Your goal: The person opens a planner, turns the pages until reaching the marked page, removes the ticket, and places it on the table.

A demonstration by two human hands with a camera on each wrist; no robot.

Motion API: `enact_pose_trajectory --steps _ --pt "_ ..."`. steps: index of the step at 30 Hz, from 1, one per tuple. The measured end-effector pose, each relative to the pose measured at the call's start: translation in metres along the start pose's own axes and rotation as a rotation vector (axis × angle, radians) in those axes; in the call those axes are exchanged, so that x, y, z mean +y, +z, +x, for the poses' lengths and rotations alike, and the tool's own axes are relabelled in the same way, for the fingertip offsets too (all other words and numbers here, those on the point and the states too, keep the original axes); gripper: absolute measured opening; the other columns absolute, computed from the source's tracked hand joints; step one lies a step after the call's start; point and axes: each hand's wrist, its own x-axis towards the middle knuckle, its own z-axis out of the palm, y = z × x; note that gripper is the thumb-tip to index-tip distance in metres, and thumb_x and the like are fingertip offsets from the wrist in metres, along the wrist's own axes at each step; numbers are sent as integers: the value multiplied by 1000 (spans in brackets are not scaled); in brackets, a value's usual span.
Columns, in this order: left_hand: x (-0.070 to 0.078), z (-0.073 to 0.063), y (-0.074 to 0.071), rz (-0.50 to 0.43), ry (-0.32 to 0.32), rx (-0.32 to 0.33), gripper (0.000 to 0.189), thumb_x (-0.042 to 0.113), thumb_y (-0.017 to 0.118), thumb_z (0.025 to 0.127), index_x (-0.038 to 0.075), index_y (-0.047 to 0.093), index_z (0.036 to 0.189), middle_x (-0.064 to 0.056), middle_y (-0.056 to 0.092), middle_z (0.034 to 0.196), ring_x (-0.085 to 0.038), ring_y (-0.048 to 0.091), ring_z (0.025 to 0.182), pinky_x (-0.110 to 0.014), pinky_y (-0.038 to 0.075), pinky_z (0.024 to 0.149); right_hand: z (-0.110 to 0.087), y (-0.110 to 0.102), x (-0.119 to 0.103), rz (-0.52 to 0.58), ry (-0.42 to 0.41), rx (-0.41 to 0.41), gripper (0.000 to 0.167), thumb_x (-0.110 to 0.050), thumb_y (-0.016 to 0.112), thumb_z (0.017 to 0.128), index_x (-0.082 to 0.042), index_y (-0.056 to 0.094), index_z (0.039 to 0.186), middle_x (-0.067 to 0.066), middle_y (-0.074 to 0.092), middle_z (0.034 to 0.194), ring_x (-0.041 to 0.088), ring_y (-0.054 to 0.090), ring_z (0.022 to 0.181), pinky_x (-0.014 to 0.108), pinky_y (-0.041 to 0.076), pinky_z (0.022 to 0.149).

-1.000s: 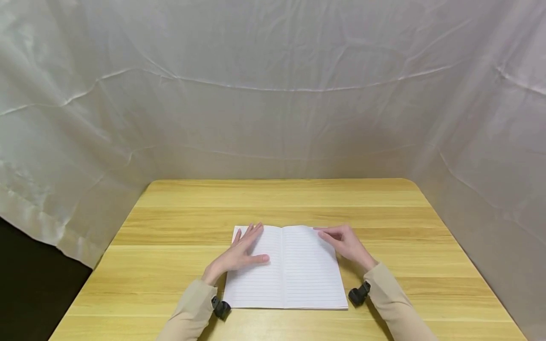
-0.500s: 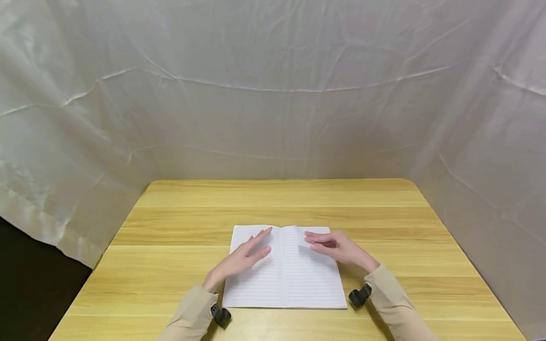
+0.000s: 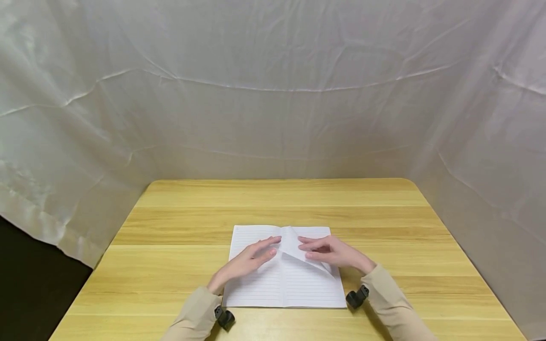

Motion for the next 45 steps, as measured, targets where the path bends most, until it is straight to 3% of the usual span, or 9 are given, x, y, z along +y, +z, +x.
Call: enact_pose_trajectory --steps 6,14,16,19,23,30,33,39,45 --pt "-1 1 1 5 20 15 47 30 43 109 8 46 151 -17 41 160 -39 30 152 -59 23 125 2 2 5 -10 -35 -14 36 -24 60 102 -6 65 133 20 45 154 45 41 144 52 35 118" --pt "-4 2 2 27 9 68 45 28 46 108 2 54 144 -21 48 154 -41 39 147 -58 29 123 3 4 4 9 -44 20 36 -22 61 101 -5 65 133 20 47 153 45 42 143 20 35 116" --pt "-4 2 3 28 3 87 44 28 48 107 1 56 142 -23 50 151 -42 42 145 -58 31 122 4 4 5 22 -43 57 36 -20 62 101 -3 65 132 21 49 151 45 44 141 25 39 116" --pt "-5 1 3 24 -6 113 43 27 48 107 0 59 138 -23 53 148 -42 46 143 -58 33 120 3 4 8 18 -17 119 35 -19 61 101 -2 65 131 21 52 149 45 47 139 43 43 115" --pt "-5 0 3 33 -13 163 41 26 50 106 -2 63 133 -22 60 142 -41 51 138 -57 36 119 2 3 17 -9 28 184 36 -22 60 102 -2 65 131 19 55 147 44 46 141 59 37 115" --pt "-6 1 3 67 -13 344 29 16 58 101 -5 71 118 -22 70 126 -40 63 125 -50 50 108 0 3 34 -15 73 304 39 -20 65 98 0 64 132 21 55 147 50 33 146 67 22 120" --pt "-7 2 1 77 -40 390 26 13 63 98 -5 72 115 -22 71 124 -39 65 123 -47 54 103 -2 2 39 -21 92 348 40 -20 67 97 -2 64 133 23 53 148 51 30 148 67 19 121" --pt "-9 3 -4 132 -81 434 27 16 67 96 -2 73 115 -19 72 123 -38 66 119 -51 54 102 -4 -1 46 -71 83 385 41 -18 68 96 1 64 132 26 53 147 52 37 143 69 25 118" --pt "-11 1 -9 183 -128 414 38 20 67 96 -7 68 123 -22 67 130 -40 63 122 -53 52 104 -6 -5 49 -92 107 394 44 -19 70 94 1 63 133 26 53 147 50 44 140 67 28 118"
